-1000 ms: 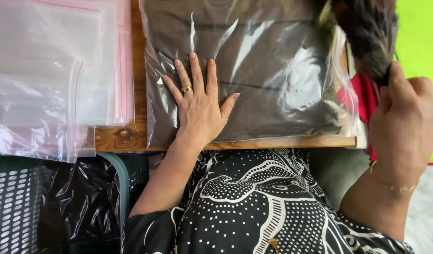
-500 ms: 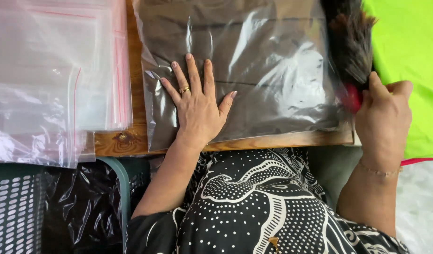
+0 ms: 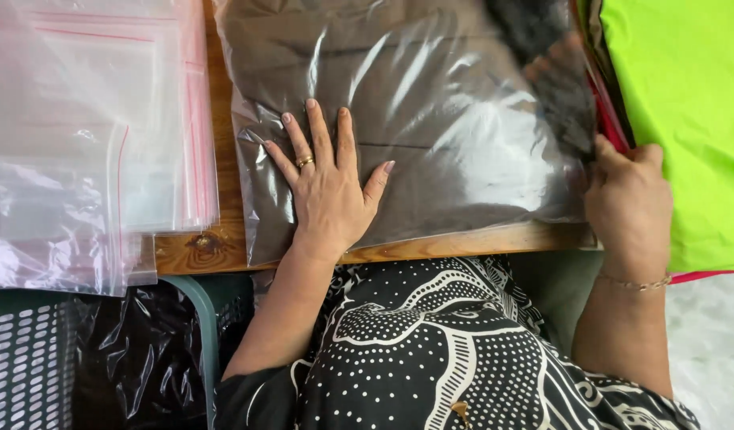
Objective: Sealing a garment in a plastic bag, smoothing it out, dusting it with a feather duster, and placing it into a basket.
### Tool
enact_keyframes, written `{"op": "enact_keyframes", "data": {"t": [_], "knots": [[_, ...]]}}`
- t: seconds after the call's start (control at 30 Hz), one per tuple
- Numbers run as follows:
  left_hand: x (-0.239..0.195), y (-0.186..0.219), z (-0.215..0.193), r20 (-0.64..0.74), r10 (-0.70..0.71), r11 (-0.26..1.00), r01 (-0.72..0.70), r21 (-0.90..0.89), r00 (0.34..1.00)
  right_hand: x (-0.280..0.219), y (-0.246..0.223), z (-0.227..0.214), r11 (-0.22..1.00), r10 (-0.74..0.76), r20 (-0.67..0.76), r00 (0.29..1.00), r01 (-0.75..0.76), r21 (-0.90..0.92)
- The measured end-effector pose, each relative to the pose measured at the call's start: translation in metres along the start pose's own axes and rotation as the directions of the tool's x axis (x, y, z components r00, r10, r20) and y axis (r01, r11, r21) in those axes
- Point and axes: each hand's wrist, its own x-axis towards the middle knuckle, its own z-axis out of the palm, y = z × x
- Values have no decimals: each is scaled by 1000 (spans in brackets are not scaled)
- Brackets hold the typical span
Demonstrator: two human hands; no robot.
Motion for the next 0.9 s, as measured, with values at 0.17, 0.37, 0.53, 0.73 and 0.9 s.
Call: {"op": "enact_keyframes", "data": {"t": [0.17, 0.37, 0.53, 0.73, 0.9], "knots": [[3, 4, -2, 10, -5, 1000, 5, -7, 1000, -32, -49, -25, 989, -144, -198, 970, 147, 2], [2, -1, 6, -192, 71, 989, -95, -115, 979, -39, -97, -32, 945, -328, 197, 924, 323, 58], [1, 2, -2, -3, -10, 1000, 10, -18, 1000, -14, -42, -19, 989, -150, -24, 988, 150, -3], [7, 6, -5, 153, -43, 998, 49, -35, 987, -25, -35, -33, 996, -31, -142, 989, 43, 78], [19, 15, 0, 301, -43, 998, 29, 51, 953, -43, -71, -37, 861, -462, 3, 887, 447, 242]]}}
